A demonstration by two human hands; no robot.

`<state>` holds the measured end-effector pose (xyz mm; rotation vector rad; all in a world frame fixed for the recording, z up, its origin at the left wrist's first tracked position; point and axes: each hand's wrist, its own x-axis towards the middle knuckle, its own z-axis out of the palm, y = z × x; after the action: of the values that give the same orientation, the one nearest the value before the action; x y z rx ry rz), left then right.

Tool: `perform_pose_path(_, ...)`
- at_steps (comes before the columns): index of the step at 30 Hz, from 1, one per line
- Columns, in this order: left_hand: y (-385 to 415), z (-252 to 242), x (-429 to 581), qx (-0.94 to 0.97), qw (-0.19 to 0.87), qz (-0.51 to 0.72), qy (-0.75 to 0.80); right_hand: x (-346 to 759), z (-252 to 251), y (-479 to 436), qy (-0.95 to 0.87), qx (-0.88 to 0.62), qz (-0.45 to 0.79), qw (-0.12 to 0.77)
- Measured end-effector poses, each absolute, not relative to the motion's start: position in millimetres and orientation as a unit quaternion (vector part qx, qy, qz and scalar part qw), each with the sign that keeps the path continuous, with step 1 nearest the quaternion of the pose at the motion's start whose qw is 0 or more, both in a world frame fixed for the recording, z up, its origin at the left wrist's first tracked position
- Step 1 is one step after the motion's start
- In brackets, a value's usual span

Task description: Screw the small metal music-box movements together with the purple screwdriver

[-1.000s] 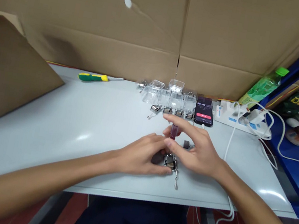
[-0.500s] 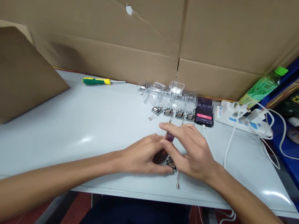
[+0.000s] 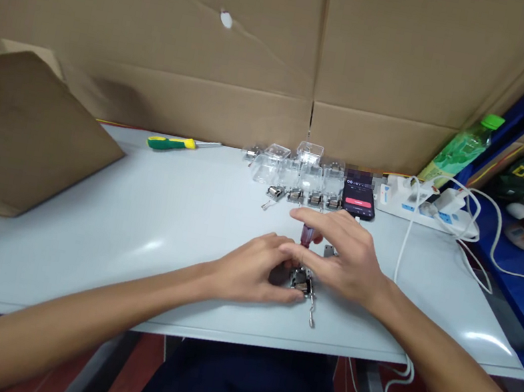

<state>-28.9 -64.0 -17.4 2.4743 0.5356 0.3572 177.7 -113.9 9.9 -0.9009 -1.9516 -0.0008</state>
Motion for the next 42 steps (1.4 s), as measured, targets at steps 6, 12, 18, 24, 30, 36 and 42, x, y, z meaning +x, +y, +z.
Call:
perform_pose_path(6, -64, -19, -29, 0.925, 0.29, 0.143, 0.198, 173, 2, -111, -0.787, -0.356, 0.049, 0.501)
perform_pose_path(12, -67, -21, -29, 0.933, 0.262, 0.147, 0.201, 182, 2, -105, -0.787, -0.362, 0.086, 0.491)
perform_pose_path(18, -67, -20, -29, 0.931, 0.263, 0.139, 0.211, 188, 1, -101, -0.768, -0.39, 0.122, 0.494)
perform_pose_path(24, -65, -21, -30, 0.935, 0.259, 0.145, 0.197, 189, 4, -101, -0.787, -0.345, 0.167, 0.483)
perform_pose_path(30, -67, -22, -30, 0.942, 0.232, 0.151, 0.189, 186, 8, -105, -0.808, -0.321, 0.093, 0.484)
perform_pose_path(36, -66, -21, -30, 0.95, 0.212, 0.151, 0.175, 182, 14, -111, -0.852, -0.28, 0.104, 0.431)
perform_pose_path(42, -64, -24, -31, 0.953, 0.203, 0.152, 0.166, 179, 16, -114, -0.828, -0.286, 0.077, 0.477)
